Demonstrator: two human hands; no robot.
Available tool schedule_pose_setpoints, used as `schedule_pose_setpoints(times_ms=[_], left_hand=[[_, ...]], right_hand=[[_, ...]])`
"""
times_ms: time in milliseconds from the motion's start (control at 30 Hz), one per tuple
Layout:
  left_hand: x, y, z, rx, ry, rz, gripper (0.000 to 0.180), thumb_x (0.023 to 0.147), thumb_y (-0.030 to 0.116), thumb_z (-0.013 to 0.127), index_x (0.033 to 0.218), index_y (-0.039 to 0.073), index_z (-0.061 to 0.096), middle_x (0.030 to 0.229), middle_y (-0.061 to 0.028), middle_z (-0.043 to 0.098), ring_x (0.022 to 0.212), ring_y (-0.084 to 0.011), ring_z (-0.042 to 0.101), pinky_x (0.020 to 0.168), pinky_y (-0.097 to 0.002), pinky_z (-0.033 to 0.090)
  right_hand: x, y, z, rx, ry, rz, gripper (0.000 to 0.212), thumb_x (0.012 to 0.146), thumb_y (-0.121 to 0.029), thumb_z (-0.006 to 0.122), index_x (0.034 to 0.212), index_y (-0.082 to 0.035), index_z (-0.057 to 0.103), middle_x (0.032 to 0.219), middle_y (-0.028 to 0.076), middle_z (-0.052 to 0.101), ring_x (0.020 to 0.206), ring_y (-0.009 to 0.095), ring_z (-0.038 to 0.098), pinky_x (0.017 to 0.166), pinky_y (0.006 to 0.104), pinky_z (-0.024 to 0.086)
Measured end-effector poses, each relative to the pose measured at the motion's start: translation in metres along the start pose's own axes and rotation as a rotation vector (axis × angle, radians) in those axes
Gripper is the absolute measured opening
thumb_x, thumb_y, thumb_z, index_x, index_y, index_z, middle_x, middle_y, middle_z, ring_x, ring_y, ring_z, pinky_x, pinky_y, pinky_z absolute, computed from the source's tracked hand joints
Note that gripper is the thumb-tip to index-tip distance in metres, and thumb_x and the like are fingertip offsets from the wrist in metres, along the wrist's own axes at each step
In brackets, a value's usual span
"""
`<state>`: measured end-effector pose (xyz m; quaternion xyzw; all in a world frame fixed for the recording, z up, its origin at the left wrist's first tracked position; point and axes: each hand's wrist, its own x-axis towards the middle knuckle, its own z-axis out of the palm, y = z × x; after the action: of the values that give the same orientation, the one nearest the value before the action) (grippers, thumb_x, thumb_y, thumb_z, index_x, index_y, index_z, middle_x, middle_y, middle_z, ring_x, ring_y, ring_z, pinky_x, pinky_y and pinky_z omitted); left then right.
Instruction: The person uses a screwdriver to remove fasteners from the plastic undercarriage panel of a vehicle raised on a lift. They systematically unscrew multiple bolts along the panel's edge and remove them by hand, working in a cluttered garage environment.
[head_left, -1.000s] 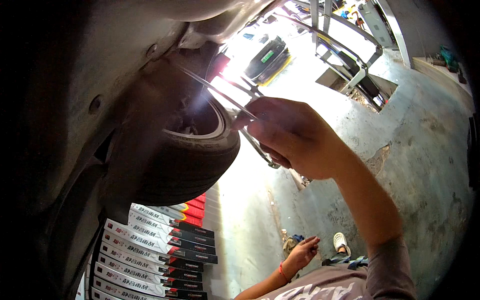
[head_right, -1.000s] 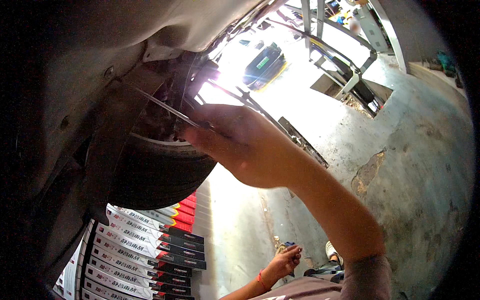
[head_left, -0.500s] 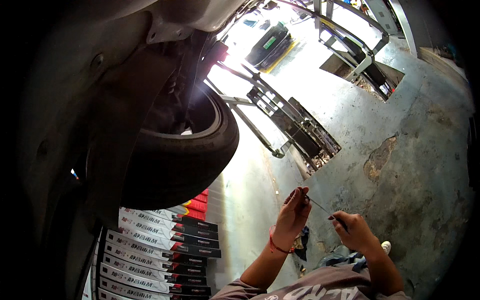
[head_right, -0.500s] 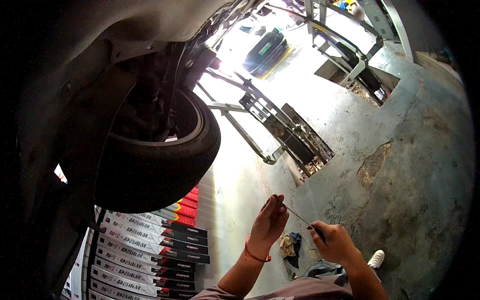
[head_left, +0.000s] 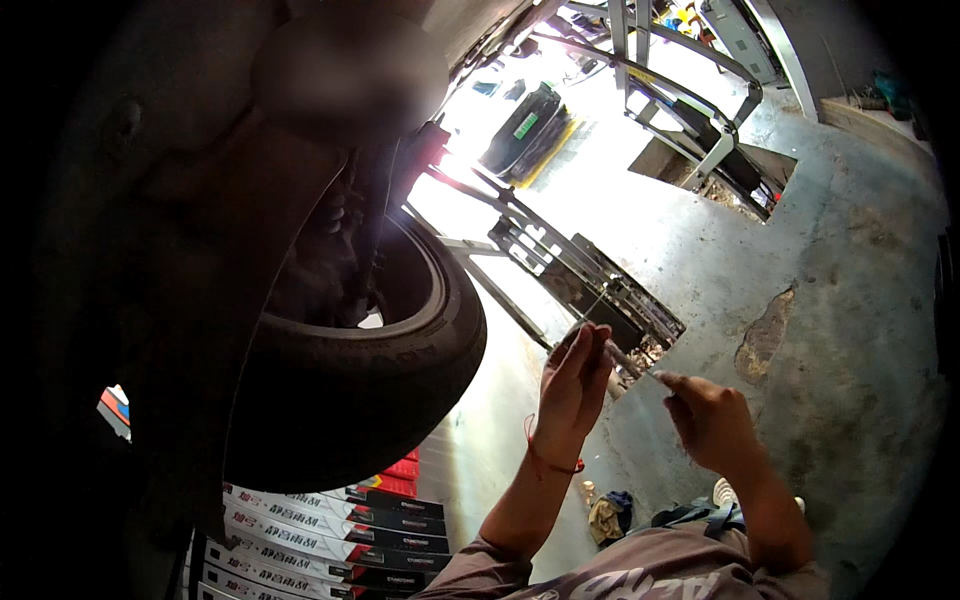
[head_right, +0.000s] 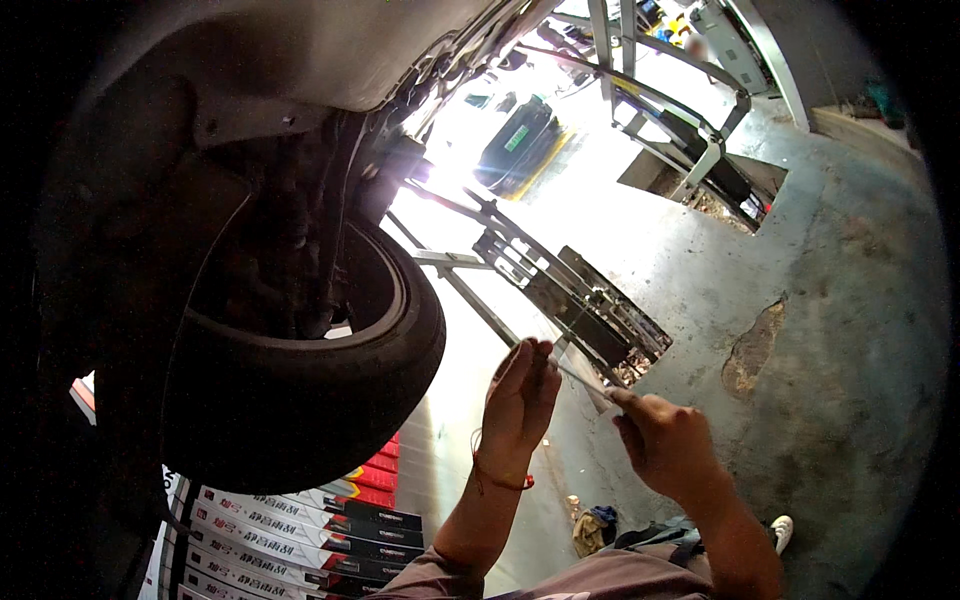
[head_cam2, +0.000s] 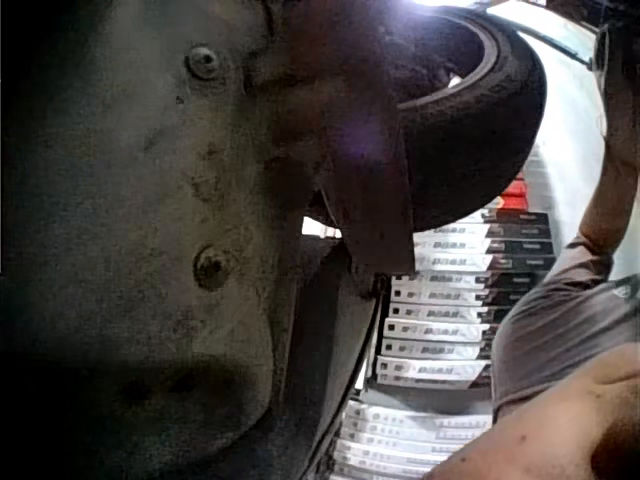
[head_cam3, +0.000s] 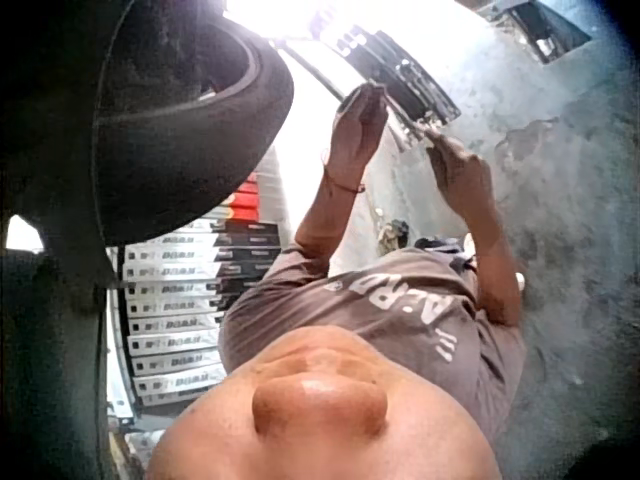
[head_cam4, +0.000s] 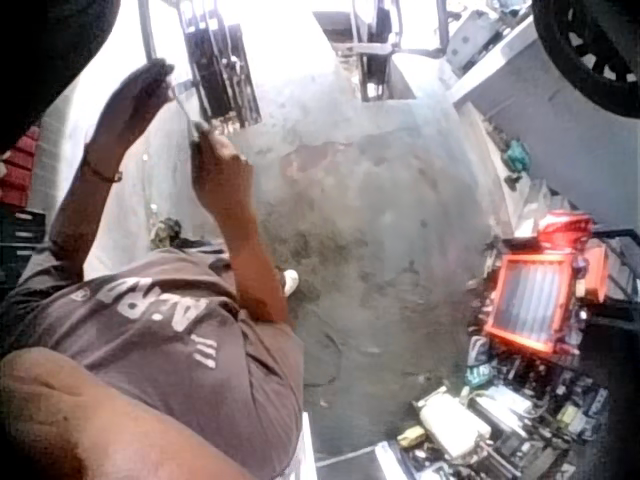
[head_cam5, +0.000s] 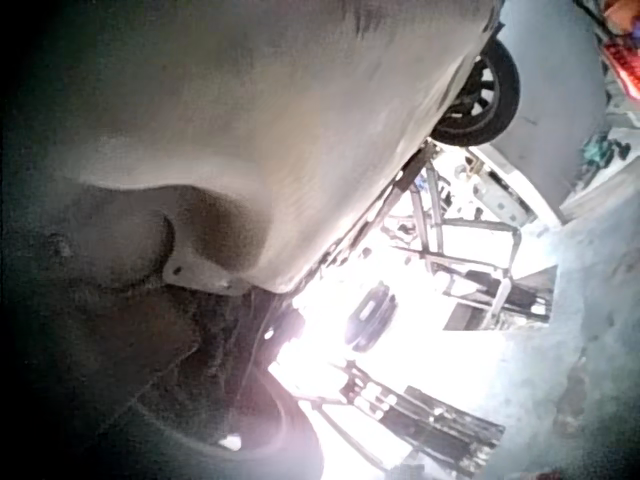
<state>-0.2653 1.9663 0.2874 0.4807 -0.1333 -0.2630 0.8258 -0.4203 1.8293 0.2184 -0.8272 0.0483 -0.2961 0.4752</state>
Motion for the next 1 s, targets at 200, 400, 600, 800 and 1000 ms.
schedule_pose_setpoints(times_ms=[200, 400, 600, 800, 1000], left_hand=[[0.035, 0.053, 0.023, 0.441, -0.322, 0.179, 0.010, 0.093, 0.006, 0.062, 0.100, 0.000, 0.067, 0.092, -0.0124, 0.070, 0.080, -0.0164, 0.066, 0.065, -0.0256, 0.052], [0.044, 0.080, 0.057, 0.136, -0.524, 0.275, 0.015, 0.095, 0.013, 0.060, 0.104, 0.001, 0.063, 0.094, -0.0121, 0.068, 0.083, -0.0189, 0.066, 0.074, -0.0288, 0.052], [0.046, 0.133, 0.130, -0.022, -0.733, 0.415, 0.041, 0.100, 0.025, 0.047, 0.135, 0.003, 0.047, 0.101, -0.0099, 0.065, 0.094, -0.0198, 0.056, 0.079, -0.0288, 0.047], [0.051, 0.169, 0.184, 0.058, -1.074, 0.441, 0.040, 0.102, 0.025, 0.042, 0.135, 0.003, 0.046, 0.099, -0.0081, 0.062, 0.074, -0.0149, 0.044, 0.072, -0.0281, 0.038], [0.066, 0.178, 0.189, -0.038, -1.306, 0.326, 0.035, 0.103, 0.026, 0.042, 0.133, 0.012, 0.052, 0.103, -0.0023, 0.065, 0.071, -0.0109, 0.041, 0.065, -0.0270, 0.033]], right_hand=[[0.026, -0.010, -0.013, 0.612, -0.087, 0.116, 0.022, 0.096, -0.011, 0.057, 0.112, 0.003, 0.063, 0.083, 0.012, 0.069, 0.068, 0.009, 0.061, 0.062, 0.0269, 0.051], [0.062, -0.016, -0.026, 1.378, -0.349, 0.095, 0.021, 0.091, -0.009, 0.058, 0.110, -0.002, 0.053, 0.063, 0.001, 0.052, 0.051, 0.006, 0.048, 0.044, 0.0230, 0.038], [0.115, -0.065, -0.041, 1.099, -0.028, -0.298, 0.027, 0.087, 0.005, 0.055, 0.113, -0.002, 0.051, 0.086, 0.007, 0.063, 0.070, 0.010, 0.061, 0.060, 0.0246, 0.051], [0.137, -0.094, -0.064, 0.813, 0.259, -0.580, 0.028, 0.089, 0.008, 0.054, 0.117, 0.002, 0.054, 0.098, 0.012, 0.062, 0.077, 0.013, 0.065, 0.063, 0.0240, 0.053], [0.141, -0.103, -0.079, 0.674, 0.314, -0.685, 0.029, 0.087, 0.009, 0.056, 0.116, 0.004, 0.055, 0.100, 0.014, 0.063, 0.087, 0.015, 0.067, 0.070, 0.0265, 0.054]])
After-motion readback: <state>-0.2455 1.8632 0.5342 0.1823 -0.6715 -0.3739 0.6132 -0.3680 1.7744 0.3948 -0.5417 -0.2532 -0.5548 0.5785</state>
